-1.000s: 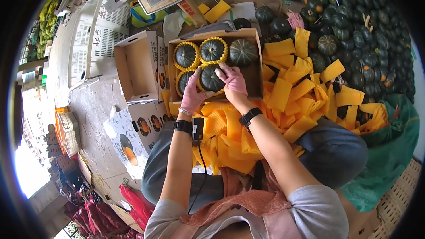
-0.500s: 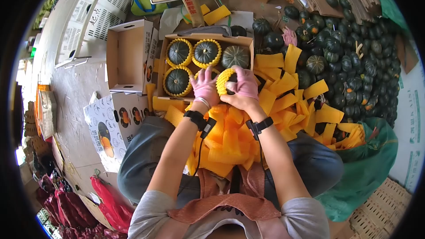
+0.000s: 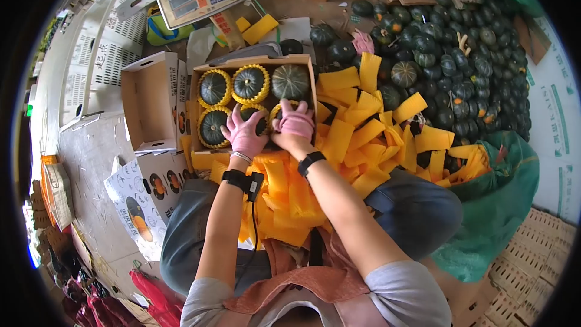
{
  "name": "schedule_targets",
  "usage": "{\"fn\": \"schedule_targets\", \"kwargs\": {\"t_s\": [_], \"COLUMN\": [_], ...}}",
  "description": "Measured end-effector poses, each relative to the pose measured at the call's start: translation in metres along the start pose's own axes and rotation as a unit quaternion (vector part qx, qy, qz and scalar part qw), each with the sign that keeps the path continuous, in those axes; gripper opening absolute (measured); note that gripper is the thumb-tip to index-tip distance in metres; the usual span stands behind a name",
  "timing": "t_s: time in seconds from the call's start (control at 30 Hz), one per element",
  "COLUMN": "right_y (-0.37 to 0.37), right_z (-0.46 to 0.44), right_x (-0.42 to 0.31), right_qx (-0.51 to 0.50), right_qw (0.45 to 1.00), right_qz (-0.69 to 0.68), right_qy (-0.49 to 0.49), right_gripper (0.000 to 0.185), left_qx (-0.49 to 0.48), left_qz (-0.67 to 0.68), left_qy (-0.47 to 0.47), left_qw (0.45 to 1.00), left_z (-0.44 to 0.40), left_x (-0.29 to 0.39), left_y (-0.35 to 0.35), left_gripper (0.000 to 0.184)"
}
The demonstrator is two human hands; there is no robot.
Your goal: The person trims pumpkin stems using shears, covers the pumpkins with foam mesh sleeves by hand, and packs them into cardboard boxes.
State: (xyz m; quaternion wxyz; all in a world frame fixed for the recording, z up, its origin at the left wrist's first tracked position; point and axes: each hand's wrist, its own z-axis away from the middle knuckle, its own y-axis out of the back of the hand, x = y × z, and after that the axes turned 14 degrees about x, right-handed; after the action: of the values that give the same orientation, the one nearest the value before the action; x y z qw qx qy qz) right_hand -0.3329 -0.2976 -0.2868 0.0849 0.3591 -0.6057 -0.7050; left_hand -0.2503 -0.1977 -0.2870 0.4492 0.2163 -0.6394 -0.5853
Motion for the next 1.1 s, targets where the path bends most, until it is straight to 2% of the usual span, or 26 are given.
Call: {"fn": "schedule_targets", "kwargs": {"t_s": [0.03, 0.07, 0.13, 0.17, 0.2, 0.23, 0.27, 0.3, 0.33, 0.37, 0.4, 0.47, 0.5, 0.6, 0.67, 0.73, 0.83, 0.87, 0.93, 0.97, 1.0, 1.1], "right_y": [-0.007, -0.007, -0.024, -0.018, -0.011, 0.018, 0.035, 0.042, 0.044, 0.006, 0.002, 0.009, 0.011, 0.017, 0.017, 0.013, 0.036, 0.052, 0.082, 0.086, 0.082, 0.060], "right_z": [0.004, -0.001, -0.003, -0.004, -0.017, -0.032, -0.052, -0.078, -0.099, -0.103, -0.119, -0.116, -0.118, -0.115, -0.110, -0.106, -0.087, -0.072, -0.045, -0.027, -0.010, 0.016], "right_x": [0.000, 0.001, 0.015, 0.007, 0.001, -0.008, -0.007, -0.010, -0.008, 0.018, 0.017, -0.001, -0.008, -0.019, -0.018, -0.014, -0.007, -0.010, -0.012, -0.007, 0.000, 0.025], "right_qx": [0.020, -0.066, -0.045, -0.001, -0.060, -0.156, -0.212, -0.208, -0.154, 0.077, -0.035, -0.104, -0.147, -0.142, -0.121, -0.014, 0.072, 0.050, -0.043, -0.036, -0.011, 0.056], "right_qw": [0.999, 0.998, 0.983, 0.939, 0.910, 0.922, 0.949, 0.967, 0.986, 0.978, 0.979, 0.973, 0.969, 0.970, 0.975, 0.977, 0.974, 0.981, 0.977, 0.974, 0.967, 0.949], "right_qz": [0.001, -0.006, 0.109, 0.261, 0.319, 0.277, 0.169, 0.112, 0.004, 0.041, 0.082, 0.149, 0.165, 0.175, 0.144, 0.143, 0.069, 0.035, -0.029, -0.012, -0.009, -0.026], "right_qy": [0.033, -0.002, 0.138, 0.223, 0.256, 0.220, 0.160, 0.094, 0.059, 0.190, 0.181, 0.141, 0.115, 0.090, 0.119, 0.157, 0.205, 0.182, 0.205, 0.225, 0.254, 0.310], "right_gripper": [0.062, 0.066, 0.068, 0.062, 0.051, 0.048, 0.053, 0.054, 0.041, 0.056, 0.071, 0.075, 0.069, 0.060, 0.059, 0.059, 0.062, 0.064, 0.064, 0.066, 0.071, 0.051], "left_qx": [-0.005, -0.010, 0.044, 0.083, 0.124, 0.190, 0.246, 0.218, 0.191, 0.101, 0.011, 0.006, -0.019, -0.049, -0.060, -0.085, -0.055, -0.034, 0.034, -0.026, 0.003, 0.104], "left_qz": [-0.017, -0.037, -0.031, 0.002, 0.033, 0.092, 0.099, 0.153, 0.206, 0.205, 0.205, 0.112, 0.084, 0.062, 0.105, 0.174, 0.222, 0.192, 0.281, 0.398, 0.421, 0.459], "left_qy": [-0.001, -0.002, -0.030, -0.030, -0.028, -0.055, -0.044, -0.023, -0.003, 0.029, 0.058, 0.070, 0.098, 0.136, 0.150, 0.166, 0.121, 0.096, 0.046, 0.110, 0.107, 0.070], "left_qw": [1.000, 0.999, 0.998, 0.996, 0.991, 0.976, 0.963, 0.964, 0.960, 0.973, 0.977, 0.991, 0.991, 0.988, 0.981, 0.967, 0.966, 0.976, 0.958, 0.910, 0.901, 0.880], "left_z": [0.000, 0.002, 0.012, 0.021, 0.033, 0.046, 0.059, 0.072, 0.084, 0.095, 0.103, 0.116, 0.118, 0.119, 0.117, 0.113, 0.121, 0.127, 0.138, 0.145, 0.151, 0.165], "left_x": [0.003, 0.004, 0.004, 0.009, 0.009, 0.001, 0.003, -0.002, -0.007, -0.007, -0.003, 0.011, 0.015, 0.013, 0.002, -0.005, -0.020, -0.024, -0.029, -0.031, -0.029, -0.022], "left_y": [-0.001, -0.002, -0.004, 0.008, 0.020, 0.023, 0.029, 0.024, 0.019, 0.015, 0.011, 0.002, -0.002, -0.014, -0.018, 0.001, 0.037, 0.049, 0.070, 0.077, 0.082, 0.093], "left_gripper": [0.060, 0.060, 0.059, 0.057, 0.056, 0.051, 0.045, 0.042, 0.040, 0.044, 0.050, 0.061, 0.070, 0.059, 0.047, 0.039, 0.036, 0.036, 0.033, 0.033, 0.034, 0.038]}}
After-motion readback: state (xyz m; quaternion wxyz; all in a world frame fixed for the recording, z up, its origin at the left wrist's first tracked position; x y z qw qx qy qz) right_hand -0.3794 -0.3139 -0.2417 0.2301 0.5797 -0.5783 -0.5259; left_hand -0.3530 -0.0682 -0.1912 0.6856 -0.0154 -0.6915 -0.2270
